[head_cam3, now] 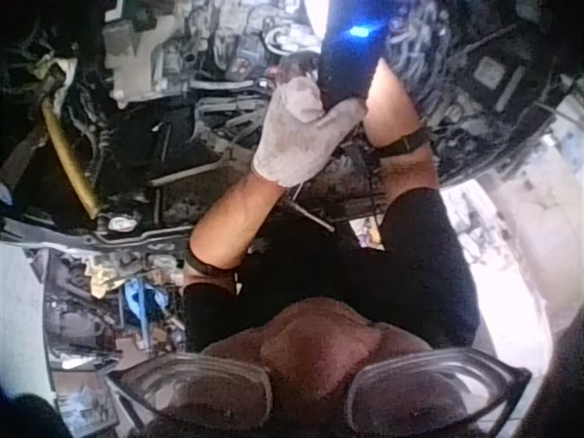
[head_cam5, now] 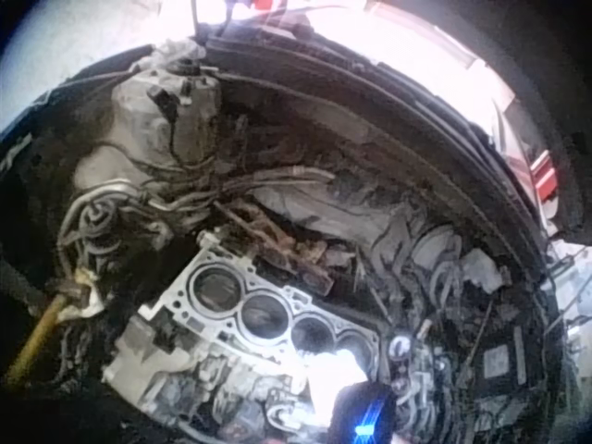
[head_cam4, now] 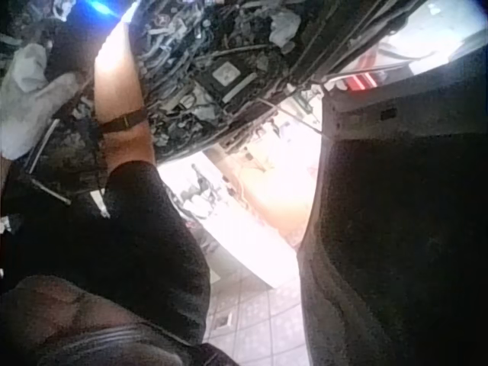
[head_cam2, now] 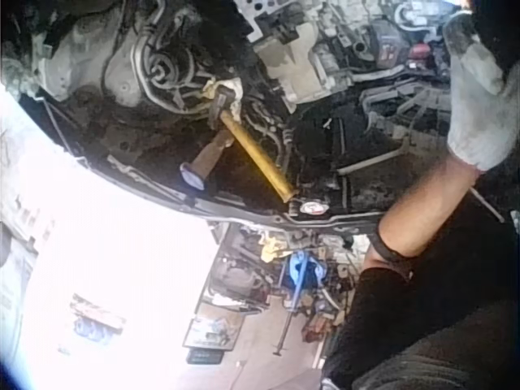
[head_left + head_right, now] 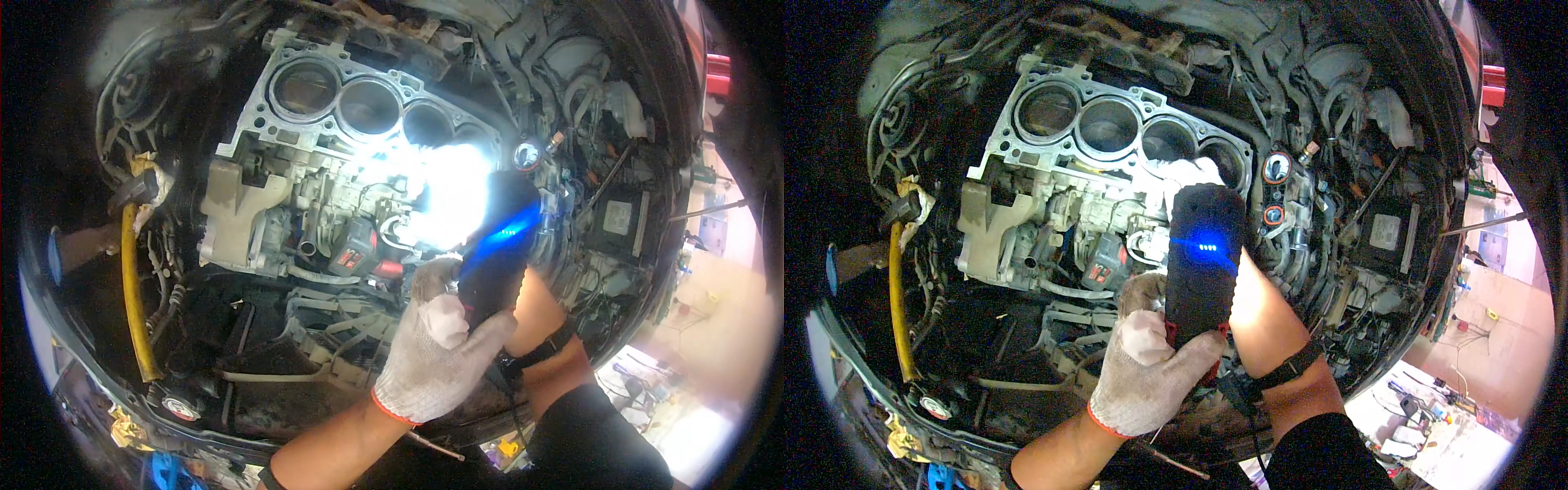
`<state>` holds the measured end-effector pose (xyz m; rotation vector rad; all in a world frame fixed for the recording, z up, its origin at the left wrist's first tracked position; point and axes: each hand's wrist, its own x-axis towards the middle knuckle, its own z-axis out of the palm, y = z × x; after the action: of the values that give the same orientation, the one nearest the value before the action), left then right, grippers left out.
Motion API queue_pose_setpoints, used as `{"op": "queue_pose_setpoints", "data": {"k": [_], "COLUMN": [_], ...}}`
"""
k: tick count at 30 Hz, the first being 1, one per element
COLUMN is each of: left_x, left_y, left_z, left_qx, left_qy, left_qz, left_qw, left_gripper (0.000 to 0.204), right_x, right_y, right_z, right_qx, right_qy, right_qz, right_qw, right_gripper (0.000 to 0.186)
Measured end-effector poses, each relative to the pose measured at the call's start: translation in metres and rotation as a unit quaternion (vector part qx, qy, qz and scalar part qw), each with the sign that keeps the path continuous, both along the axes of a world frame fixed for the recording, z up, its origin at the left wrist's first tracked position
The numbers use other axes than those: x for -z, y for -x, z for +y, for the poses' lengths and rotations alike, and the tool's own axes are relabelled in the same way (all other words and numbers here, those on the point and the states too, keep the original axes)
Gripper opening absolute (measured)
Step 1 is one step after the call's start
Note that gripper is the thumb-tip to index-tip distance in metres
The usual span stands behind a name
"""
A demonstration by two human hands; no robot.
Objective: Cleaning and inspecting a disassembled engine cylinder head and engine block.
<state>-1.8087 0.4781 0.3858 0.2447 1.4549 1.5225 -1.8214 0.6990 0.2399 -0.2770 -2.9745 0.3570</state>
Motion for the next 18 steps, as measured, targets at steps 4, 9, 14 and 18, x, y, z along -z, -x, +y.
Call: {"op": "queue_pose_setpoints", "data": {"k": [4,9,14,18], "left_x": [0.004,-0.002,0.006,0.002], "left_y": [0.001,0.001,-0.002,0.001], "left_z": [-0.005,-0.001,-0.005,-0.001], "left_qx": [0.005,-0.006,-0.043,-0.017], "left_qy": [0.025,0.008,-0.010,-0.011], "left_qz": [0.004,-0.015,-0.013,-0.002], "left_qw": [1.000,1.000,0.999,1.000], "left_gripper": [0.016,0.015,0.014,0.015], "right_x": [0.010,0.005,0.014,0.004], "right_y": [0.003,0.002,0.007,0.004], "right_z": [-0.012,-0.006,-0.016,-0.005], "right_qx": [-0.001,0.003,0.001,-0.007], "right_qy": [0.017,0.002,0.004,-0.025], "right_qz": [0.007,0.003,0.014,-0.003], "right_qw": [1.000,1.000,1.000,1.000], "right_gripper": [0.030,0.030,0.030,0.029]}}
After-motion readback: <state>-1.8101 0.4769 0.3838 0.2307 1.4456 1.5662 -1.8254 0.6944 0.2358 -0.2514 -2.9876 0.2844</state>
